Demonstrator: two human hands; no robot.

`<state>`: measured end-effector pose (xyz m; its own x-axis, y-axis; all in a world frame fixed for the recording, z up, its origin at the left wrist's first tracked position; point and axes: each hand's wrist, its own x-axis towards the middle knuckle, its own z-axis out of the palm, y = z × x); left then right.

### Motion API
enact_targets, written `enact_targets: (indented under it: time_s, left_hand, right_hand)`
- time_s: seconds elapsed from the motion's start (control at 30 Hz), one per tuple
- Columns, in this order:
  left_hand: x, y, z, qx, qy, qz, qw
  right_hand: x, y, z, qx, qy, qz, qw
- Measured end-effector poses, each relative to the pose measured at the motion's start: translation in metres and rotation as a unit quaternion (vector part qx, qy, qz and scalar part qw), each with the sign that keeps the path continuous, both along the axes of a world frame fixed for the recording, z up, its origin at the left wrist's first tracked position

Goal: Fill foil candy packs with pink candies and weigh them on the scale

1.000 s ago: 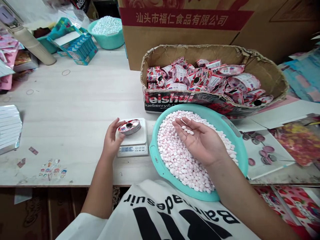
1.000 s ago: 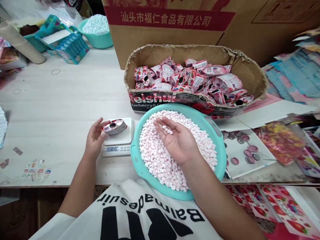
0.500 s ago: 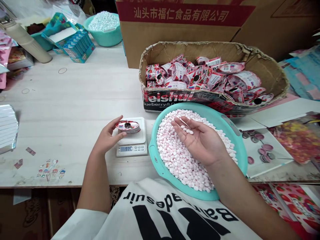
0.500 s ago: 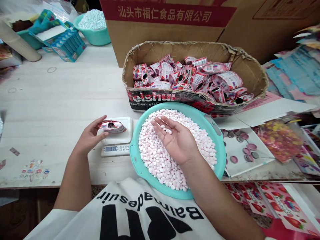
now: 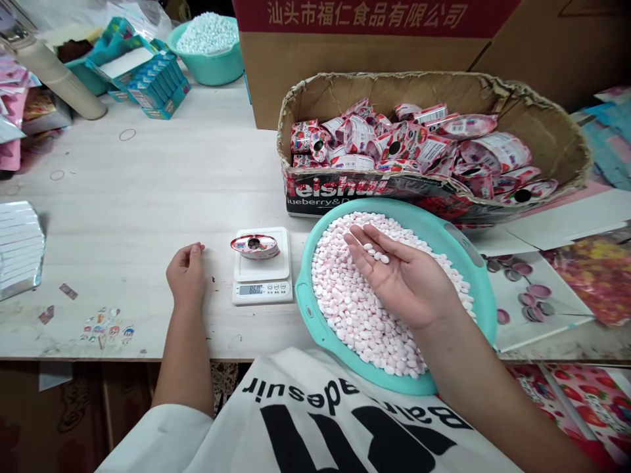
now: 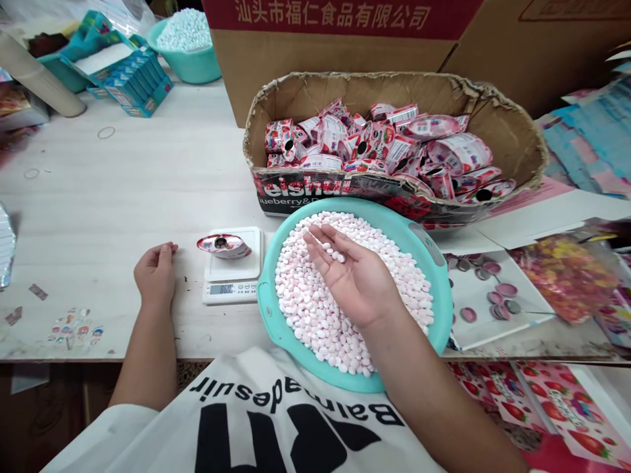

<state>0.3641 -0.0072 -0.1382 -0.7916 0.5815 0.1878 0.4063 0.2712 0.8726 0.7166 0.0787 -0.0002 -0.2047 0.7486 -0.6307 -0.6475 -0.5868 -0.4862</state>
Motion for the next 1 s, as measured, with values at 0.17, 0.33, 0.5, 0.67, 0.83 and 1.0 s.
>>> enact_targets:
  time_s: [0.17,0.33,0.5,0.67,0.83,1.0]
  left_hand:
    - [0.001,0.002,0.001,-0.006,0.004,0.002,1.000]
    - [0.001,0.002,0.003,0.014,-0.013,0.005,1.000]
    - [0.000,0.003,0.002,0.040,-0.025,0.010,0.999]
    - [0.002,0.002,0.005,0.025,-0.013,0.005,1.000]
    - [0.004,0.000,0.006,0.018,-0.003,-0.001,1.000]
    - [0.003,0.000,0.006,0.022,-0.007,0.008,1.000]
  right_hand:
    - [0.001,0.000,0.000,0.012,-0.013,0.007,1.000]
    - [0.001,-0.001,-0.003,0.021,-0.016,0.023,0.999]
    - [0.001,0.000,-0.005,0.017,-0.012,0.024,1.000]
    - [-0.001,0.001,-0.002,-0.009,-0.018,0.004,1.000]
    - [-0.003,-0.003,-0.003,0.050,-0.076,0.024,0.996]
    - [0.001,-0.008,-0.013,0.284,-0.279,0.081,0.914]
